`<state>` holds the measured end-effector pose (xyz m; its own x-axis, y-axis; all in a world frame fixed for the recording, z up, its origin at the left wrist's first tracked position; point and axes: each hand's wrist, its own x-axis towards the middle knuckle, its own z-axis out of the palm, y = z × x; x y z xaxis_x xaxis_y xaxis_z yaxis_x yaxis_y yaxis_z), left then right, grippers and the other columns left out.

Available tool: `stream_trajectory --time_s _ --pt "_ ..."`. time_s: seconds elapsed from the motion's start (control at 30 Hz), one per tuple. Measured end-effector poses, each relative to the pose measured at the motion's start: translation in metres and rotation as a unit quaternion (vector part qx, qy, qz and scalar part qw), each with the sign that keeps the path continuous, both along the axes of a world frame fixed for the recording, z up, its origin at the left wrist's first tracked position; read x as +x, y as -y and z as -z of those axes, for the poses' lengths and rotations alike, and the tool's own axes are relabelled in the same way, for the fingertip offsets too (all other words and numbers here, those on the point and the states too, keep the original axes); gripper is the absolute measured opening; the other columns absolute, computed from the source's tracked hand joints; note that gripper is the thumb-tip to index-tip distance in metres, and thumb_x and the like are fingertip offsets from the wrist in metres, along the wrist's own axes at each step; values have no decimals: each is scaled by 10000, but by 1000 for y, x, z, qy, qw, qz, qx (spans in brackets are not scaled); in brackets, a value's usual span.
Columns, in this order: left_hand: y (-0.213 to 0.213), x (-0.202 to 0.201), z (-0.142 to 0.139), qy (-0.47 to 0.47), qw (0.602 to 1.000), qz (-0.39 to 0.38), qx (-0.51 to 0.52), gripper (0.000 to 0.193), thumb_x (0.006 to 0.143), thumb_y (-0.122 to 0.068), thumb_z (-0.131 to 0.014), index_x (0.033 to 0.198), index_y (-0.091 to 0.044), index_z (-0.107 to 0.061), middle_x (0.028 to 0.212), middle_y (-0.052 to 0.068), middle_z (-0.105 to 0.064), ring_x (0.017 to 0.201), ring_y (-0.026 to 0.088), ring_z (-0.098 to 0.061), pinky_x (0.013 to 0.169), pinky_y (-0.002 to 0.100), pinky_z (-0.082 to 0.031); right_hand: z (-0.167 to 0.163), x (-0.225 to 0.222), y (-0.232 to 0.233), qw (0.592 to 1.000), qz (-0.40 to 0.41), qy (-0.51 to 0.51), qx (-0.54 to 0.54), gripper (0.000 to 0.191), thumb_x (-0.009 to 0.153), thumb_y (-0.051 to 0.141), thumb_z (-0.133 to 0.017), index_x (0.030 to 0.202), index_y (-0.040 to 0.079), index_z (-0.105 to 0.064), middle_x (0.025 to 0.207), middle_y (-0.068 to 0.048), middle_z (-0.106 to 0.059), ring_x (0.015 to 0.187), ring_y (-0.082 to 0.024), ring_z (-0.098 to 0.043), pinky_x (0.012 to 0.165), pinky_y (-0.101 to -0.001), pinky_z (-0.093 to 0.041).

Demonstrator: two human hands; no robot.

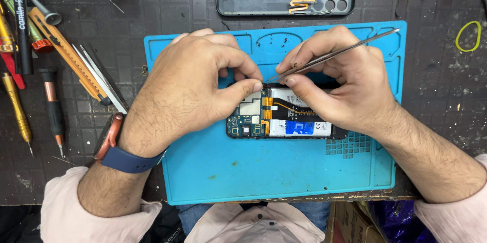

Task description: The person repairs a disassembled smartphone on a blue silicone mat, using tweezers and a metal pry bar to lift and reseat the motherboard inside the phone frame, pressing the board into place and working on connectors near the battery. The person continues prying and adjusting the board with the metal tool throughout the clip.

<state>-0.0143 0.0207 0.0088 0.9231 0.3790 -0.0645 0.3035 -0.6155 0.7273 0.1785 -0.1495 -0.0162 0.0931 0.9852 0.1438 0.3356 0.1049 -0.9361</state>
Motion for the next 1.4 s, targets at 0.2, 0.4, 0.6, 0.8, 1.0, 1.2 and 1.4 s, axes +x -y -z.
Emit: stream_trajectory --time_s 0.2,0.4,0.6,0.8,1.0,1.2,1.4 --pt "-3 0 0 7 1000 17 1 101 796 -248 -816 836 -156 -808 758 9 -698 801 222 -638 747 402 -511 -2 1 -1 1000 -7 7 -6 244 994 -83 -674 1149 -23 -496 1106 -168 -683 1129 -222 -735 966 -337 -678" --pt "-5 -1 1 46 998 34 -15 81 808 -175 -780 860 -113 -775 772 35 -698 774 217 -644 730 388 -527 -2 -1 -2 1000 7 7 -22 241 987 -70 -696 1136 -22 -513 1120 -185 -713 1123 -232 -749 936 -332 -678" --pt "-6 -2 4 64 997 42 -26 74 813 -137 -770 879 -103 -772 785 47 -709 771 217 -643 730 384 -535 -2 0 -1 1000 -4 4 -28 245 981 -61 -703 1128 -20 -511 1124 -196 -709 1139 -243 -747 939 -340 -631" --pt "-6 -3 6 73 996 41 -29 76 813 -127 -770 884 -101 -770 794 48 -709 770 217 -644 731 381 -538 -2 -1 0 999 -2 -4 -34 250 982 -48 -710 1122 -9 -506 1131 -191 -718 1117 -232 -753 940 -329 -673" --pt "-5 -3 6 73 996 37 -30 77 812 -125 -775 886 -103 -770 791 49 -705 777 213 -648 735 378 -541 -4 0 -1 999 -8 40 -19 268 967 -32 -745 1098 2 -514 1079 -179 -736 1088 -224 -762 908 -323 -672" --pt "-5 -4 5 75 996 38 -24 74 815 -126 -777 882 -97 -766 795 51 -703 785 219 -648 742 383 -534 -5 0 -1 999 -7 39 -23 270 968 -29 -742 1100 -1 -508 1091 -180 -734 1083 -216 -759 902 -317 -670" --pt "-5 -4 5 73 996 37 -19 78 814 -132 -781 878 -90 -761 796 55 -703 785 224 -645 728 382 -536 -4 0 0 999 -3 40 -35 271 964 -34 -740 1092 2 -504 1092 -177 -737 1067 -206 -758 893 -310 -670"
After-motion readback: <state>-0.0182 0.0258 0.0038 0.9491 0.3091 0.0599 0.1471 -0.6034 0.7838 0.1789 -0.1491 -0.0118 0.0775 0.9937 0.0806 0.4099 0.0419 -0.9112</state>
